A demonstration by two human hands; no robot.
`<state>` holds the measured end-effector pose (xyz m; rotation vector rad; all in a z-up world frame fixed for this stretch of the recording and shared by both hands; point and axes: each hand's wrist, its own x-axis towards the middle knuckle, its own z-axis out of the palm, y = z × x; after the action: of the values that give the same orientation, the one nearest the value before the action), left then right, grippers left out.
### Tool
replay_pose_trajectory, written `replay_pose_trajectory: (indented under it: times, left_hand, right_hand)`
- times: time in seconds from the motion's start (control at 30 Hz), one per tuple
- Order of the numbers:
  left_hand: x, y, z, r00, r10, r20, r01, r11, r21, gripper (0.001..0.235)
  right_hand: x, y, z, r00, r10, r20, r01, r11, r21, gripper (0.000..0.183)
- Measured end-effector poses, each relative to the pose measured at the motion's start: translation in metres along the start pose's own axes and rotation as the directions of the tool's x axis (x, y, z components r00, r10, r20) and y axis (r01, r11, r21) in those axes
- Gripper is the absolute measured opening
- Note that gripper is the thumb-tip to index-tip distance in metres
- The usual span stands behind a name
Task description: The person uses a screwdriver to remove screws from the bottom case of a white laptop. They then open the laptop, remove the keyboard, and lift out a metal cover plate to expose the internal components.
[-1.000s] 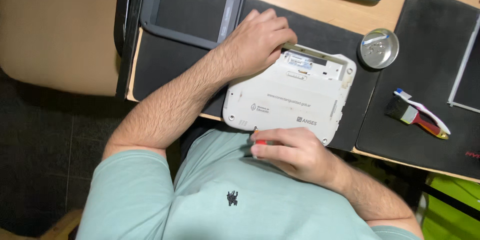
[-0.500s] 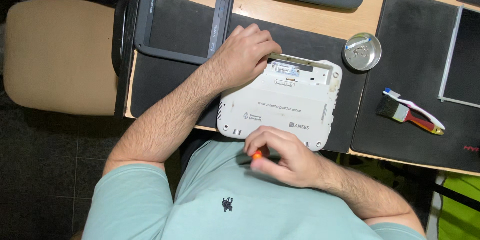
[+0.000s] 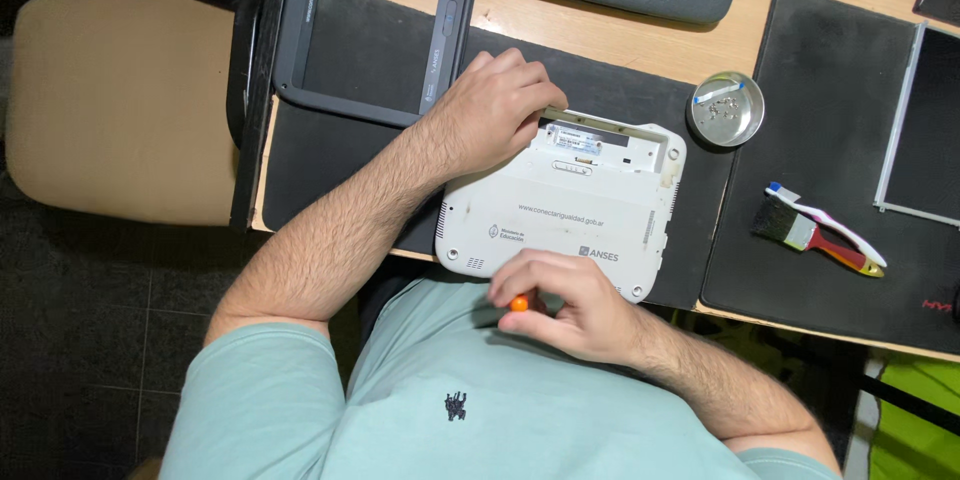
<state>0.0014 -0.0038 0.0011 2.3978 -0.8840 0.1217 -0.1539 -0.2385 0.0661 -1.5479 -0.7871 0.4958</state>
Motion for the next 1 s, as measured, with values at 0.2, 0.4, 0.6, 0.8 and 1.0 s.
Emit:
replay_pose_trajectory:
  times: [0.2, 0.4, 0.6, 0.8, 1.0]
  left_hand:
    - [-0.001, -0.001, 0.002, 1.0, -0.004, -0.007, 0.003, 1.0, -0.009, 0.024]
    - [0.0, -0.002, 0.002, 1.0, 0.0, -0.001, 0.0, 1.0, -0.006, 0.024]
    - [0.001, 0.0, 0.0, 1.0, -0.005, 0.011, 0.006, 1.0, -0.015, 0.025]
    - [0.0, -0.001, -0.002, 1.0, 0.0, 0.008, 0.0, 1.0, -0.018, 0.024]
    - [0.001, 0.001, -0.004, 1.0, -0.002, 0.01, 0.002, 1.0, -0.009, 0.024]
  right_hand:
    - [-0.002, -0.003, -0.001, 0.998, 0.058, 0.023, -0.058, 0.998, -0.002, 0.028]
    - [0.001, -0.003, -0.002, 0.999, -0.001, 0.038, 0.003, 0.999, -0.046, 0.021]
    - [-0.018, 0.025, 0.006, 0.997, 0.06, 0.04, -0.063, 0.994, 0.085, 0.039]
    - [0.009, -0.022, 0.001, 0.999, 0.009, 0.046, -0.008, 0.999, -0.034, 0.034]
    - [-0.01, 0.012, 0.006, 1.0, 0.022, 0.004, -0.022, 0.999, -0.026, 0.033]
